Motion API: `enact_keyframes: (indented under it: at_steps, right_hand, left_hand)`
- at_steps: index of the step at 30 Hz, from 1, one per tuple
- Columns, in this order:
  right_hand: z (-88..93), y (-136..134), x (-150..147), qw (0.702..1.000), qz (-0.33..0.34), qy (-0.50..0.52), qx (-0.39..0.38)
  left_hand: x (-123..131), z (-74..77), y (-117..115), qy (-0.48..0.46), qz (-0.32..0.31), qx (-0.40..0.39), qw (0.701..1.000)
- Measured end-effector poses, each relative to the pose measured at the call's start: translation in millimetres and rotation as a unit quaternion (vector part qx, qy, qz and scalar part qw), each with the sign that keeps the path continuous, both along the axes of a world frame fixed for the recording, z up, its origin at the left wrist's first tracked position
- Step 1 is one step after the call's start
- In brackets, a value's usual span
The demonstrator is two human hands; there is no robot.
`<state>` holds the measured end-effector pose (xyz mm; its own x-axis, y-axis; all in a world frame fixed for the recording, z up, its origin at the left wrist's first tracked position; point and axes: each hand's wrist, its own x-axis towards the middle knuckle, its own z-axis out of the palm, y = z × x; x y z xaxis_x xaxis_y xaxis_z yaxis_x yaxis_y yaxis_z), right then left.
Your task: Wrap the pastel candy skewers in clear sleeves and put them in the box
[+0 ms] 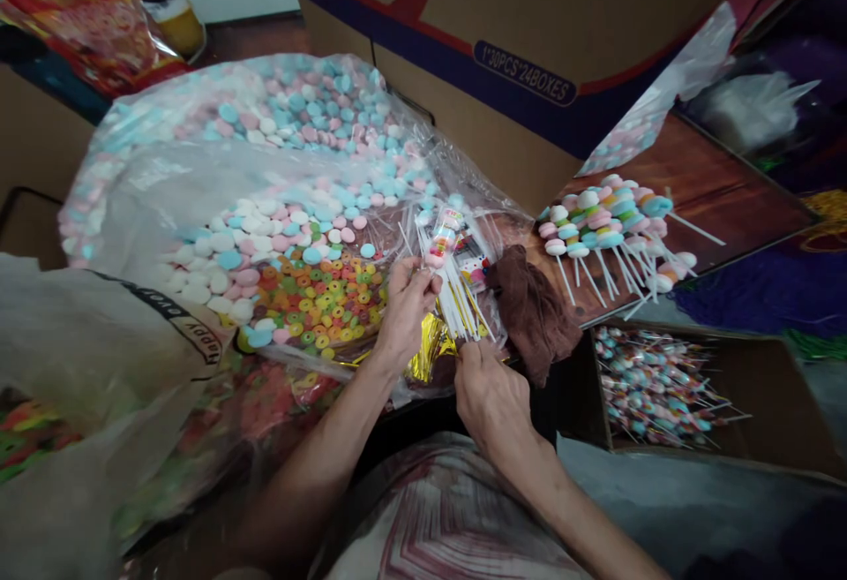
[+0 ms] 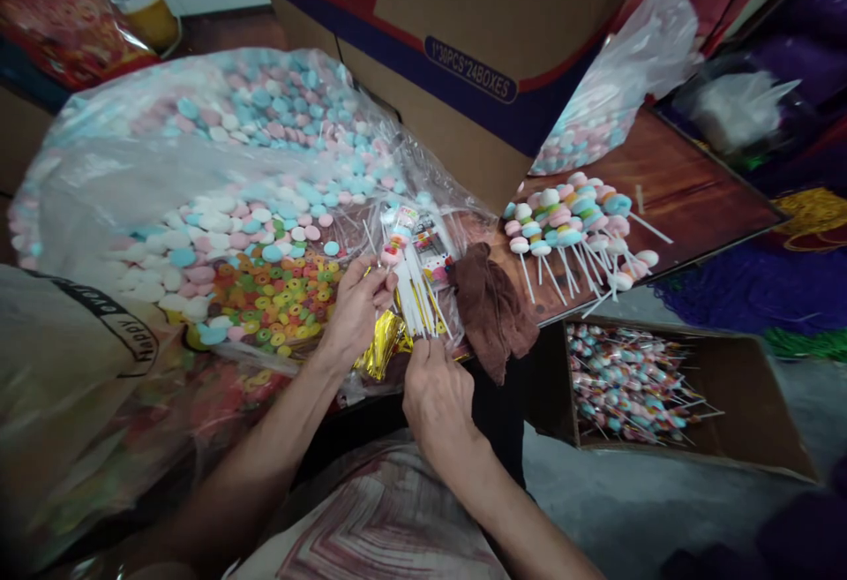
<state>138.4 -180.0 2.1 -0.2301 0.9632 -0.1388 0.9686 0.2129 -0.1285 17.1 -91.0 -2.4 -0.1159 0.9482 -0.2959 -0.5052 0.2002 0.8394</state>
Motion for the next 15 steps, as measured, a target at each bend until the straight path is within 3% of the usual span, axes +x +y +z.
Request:
enact_keyframes:
  at_steps: [5,12,15]
  right_hand:
    - [12.2,9,12,0.994,-0.026,0.06,-0.085]
    - [2.7,3,-4,1.0,-0.012,-0.022,0.002]
    - [-0.9,4,-2,1.0,-0.011,-0.021,-0.006]
  left_hand:
    - [0,0.0,-1,-0.005,-0.007,0.016,1.0]
    - [1,-1.7,0,-0.018,-0.009,0.021,1.0]
    - [-1,-4.9,0,-0.021,-0.011,0.019,1.0]
